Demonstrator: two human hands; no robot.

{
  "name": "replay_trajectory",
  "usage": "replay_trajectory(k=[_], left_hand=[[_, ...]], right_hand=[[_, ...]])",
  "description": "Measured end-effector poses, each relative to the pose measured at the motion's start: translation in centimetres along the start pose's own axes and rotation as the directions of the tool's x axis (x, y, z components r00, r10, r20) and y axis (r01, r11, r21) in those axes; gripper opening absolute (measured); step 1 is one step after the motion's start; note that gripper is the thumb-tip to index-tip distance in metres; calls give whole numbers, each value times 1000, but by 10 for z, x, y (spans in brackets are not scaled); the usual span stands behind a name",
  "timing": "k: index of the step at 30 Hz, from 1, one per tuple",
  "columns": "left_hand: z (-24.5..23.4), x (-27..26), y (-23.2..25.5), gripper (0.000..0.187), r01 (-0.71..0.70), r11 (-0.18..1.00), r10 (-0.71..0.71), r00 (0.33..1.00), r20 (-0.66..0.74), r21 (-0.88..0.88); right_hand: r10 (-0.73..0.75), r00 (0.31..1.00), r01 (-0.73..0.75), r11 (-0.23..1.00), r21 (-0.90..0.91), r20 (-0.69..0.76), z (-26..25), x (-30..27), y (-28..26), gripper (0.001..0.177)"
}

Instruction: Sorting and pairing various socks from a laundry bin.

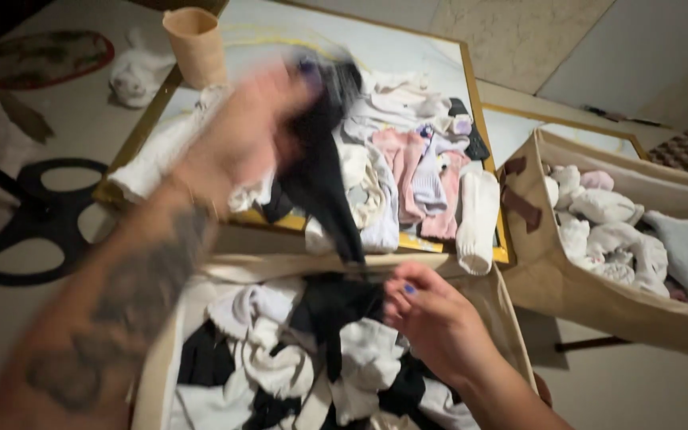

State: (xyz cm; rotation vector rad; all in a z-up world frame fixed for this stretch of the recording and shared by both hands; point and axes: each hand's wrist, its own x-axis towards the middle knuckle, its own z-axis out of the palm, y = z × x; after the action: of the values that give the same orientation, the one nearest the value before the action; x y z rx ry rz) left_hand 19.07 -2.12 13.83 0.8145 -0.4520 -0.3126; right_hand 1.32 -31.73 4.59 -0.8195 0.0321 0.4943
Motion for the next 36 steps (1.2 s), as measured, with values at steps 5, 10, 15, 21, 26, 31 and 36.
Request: replay_trajectory(k=[5,10,15,21,26,31,36], left_hand=[[-87,92,27,19,-38,913,84,992,-97,405],[-208,166,-26,18,25,607,194,964,-179,794],[-264,206,-31,21,126,124,368,915,-164,984],[-353,227,-59,20,296,140,475,817,-326,945],[-350,220,-64,20,280,113,450,841,-300,953],[-261,158,-43,22,-56,31,605,796,26,998],[-115,4,-37,15,-313,25,192,934,303,949]], right_hand=[[-123,991,122,992,-33,-44,-51,-11,-12,31],[-164,983,163,986,-22,-83,-106,-7,5,35],[-104,985,117,990,-83,141,-189,7,28,39],[-267,880,385,886,-259,394,-398,0,112,42],[-75,997,74,996,-39,-5,-223,-4,60,33],[-41,998,44,997,63,-44,-126,8,28,28],[-106,964,27,951,-309,-243,-105,2,29,21]])
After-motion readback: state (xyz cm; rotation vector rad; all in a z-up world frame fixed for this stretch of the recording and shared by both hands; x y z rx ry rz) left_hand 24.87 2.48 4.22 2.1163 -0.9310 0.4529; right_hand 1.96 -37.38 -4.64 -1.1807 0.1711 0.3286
